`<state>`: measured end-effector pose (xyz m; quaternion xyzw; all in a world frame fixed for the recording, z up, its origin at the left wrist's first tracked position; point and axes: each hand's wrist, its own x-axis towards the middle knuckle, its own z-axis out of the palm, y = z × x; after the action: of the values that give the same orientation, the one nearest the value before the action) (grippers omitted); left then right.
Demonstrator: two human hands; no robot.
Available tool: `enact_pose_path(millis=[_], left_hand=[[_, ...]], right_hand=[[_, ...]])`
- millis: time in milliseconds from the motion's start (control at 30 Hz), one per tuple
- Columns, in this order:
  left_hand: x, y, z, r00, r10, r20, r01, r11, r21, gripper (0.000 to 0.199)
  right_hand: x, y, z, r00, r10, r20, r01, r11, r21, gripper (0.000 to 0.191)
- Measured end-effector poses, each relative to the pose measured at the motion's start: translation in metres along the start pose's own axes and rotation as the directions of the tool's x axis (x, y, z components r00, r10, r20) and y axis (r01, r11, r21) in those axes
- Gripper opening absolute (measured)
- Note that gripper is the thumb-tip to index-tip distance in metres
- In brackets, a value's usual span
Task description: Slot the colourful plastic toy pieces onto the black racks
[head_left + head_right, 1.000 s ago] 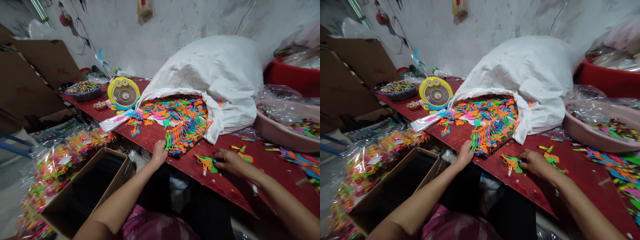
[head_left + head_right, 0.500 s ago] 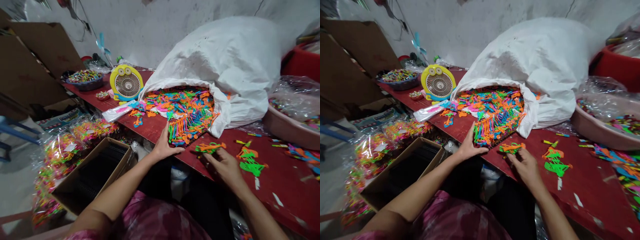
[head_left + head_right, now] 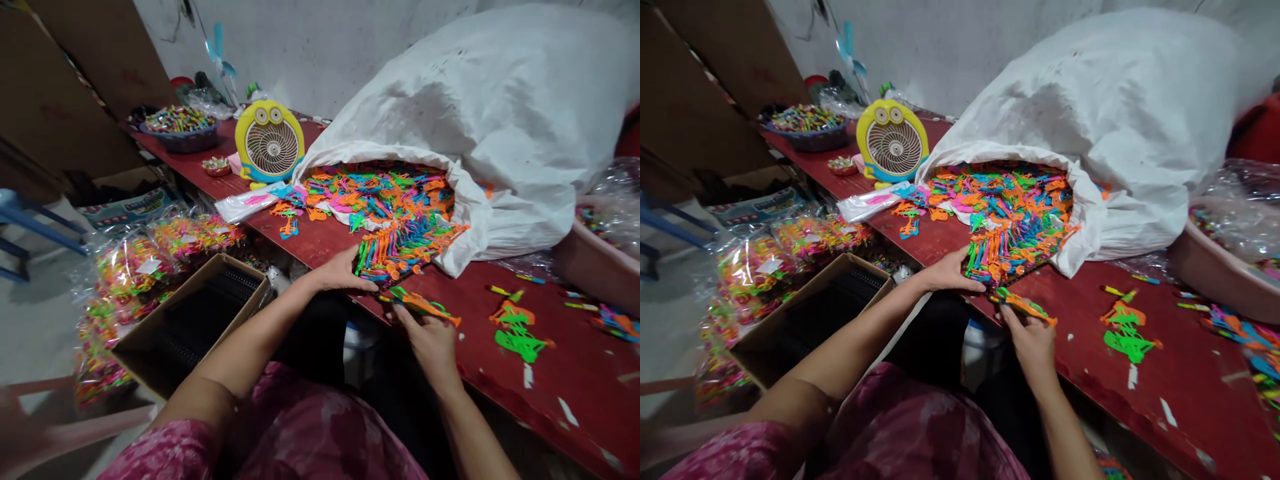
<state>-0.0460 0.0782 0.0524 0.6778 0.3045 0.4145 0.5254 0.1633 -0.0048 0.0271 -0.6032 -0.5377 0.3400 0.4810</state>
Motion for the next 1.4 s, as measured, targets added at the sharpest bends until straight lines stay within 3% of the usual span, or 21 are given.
enact_pose_path(millis=[100, 200, 367, 500, 833, 1000, 1167, 1233, 1400], left_hand=[[0.000, -0.003, -0.005, 0.995, -0.074, 0.070, 0.083, 0.986, -0.142, 0.090], [-0.001, -0.010, -0.007, 0.987, -0.123, 0.106, 0.146, 0.957, -0.251, 0.088], [-0.001, -0.024, -0.008, 0.985, -0.138, 0.108, 0.169, 0.910, -0.379, 0.084], [-0.003, -0.030, -0.009, 0.988, -0.116, 0.098, 0.144, 0.916, -0.374, 0.076], [-0.005, -0.031, -0.009, 0.990, -0.054, 0.130, 0.101, 0.915, -0.391, 0.068], [-0.003, -0.034, -0.008, 0.993, -0.090, 0.078, 0.113, 0.918, -0.381, 0.065], [-0.004, -0.029, -0.006, 0.991, -0.108, 0.083, 0.132, 0.919, -0.372, 0.066], [-0.005, -0.028, -0.006, 0.992, -0.105, 0.075, 0.125, 0.927, -0.354, 0.065], [-0.005, -0.028, -0.003, 0.994, -0.110, 0.022, 0.112, 0.963, -0.244, 0.058]], right_hand=[[-0.003, 0.000, 0.021, 0.990, -0.126, -0.060, 0.128, 0.991, 0.025, 0.025], [-0.002, 0.007, 0.025, 0.973, -0.225, -0.044, 0.225, 0.974, 0.001, 0.022], [-0.001, 0.006, 0.015, 0.916, -0.383, 0.120, 0.401, 0.886, -0.235, 0.018], [-0.002, -0.003, 0.015, 0.875, -0.425, 0.234, 0.485, 0.776, -0.403, 0.020], [-0.005, 0.002, 0.025, 0.883, -0.437, 0.170, 0.464, 0.764, -0.449, 0.016], [0.002, -0.002, 0.017, 0.870, -0.403, 0.284, 0.493, 0.732, -0.470, 0.018], [0.008, 0.001, 0.014, 0.819, -0.457, 0.346, 0.573, 0.675, -0.465, 0.018], [0.005, 0.001, 0.020, 0.836, -0.439, 0.330, 0.548, 0.622, -0.560, 0.018], [-0.010, -0.008, 0.042, 0.915, -0.378, 0.143, 0.325, 0.476, -0.817, 0.012]])
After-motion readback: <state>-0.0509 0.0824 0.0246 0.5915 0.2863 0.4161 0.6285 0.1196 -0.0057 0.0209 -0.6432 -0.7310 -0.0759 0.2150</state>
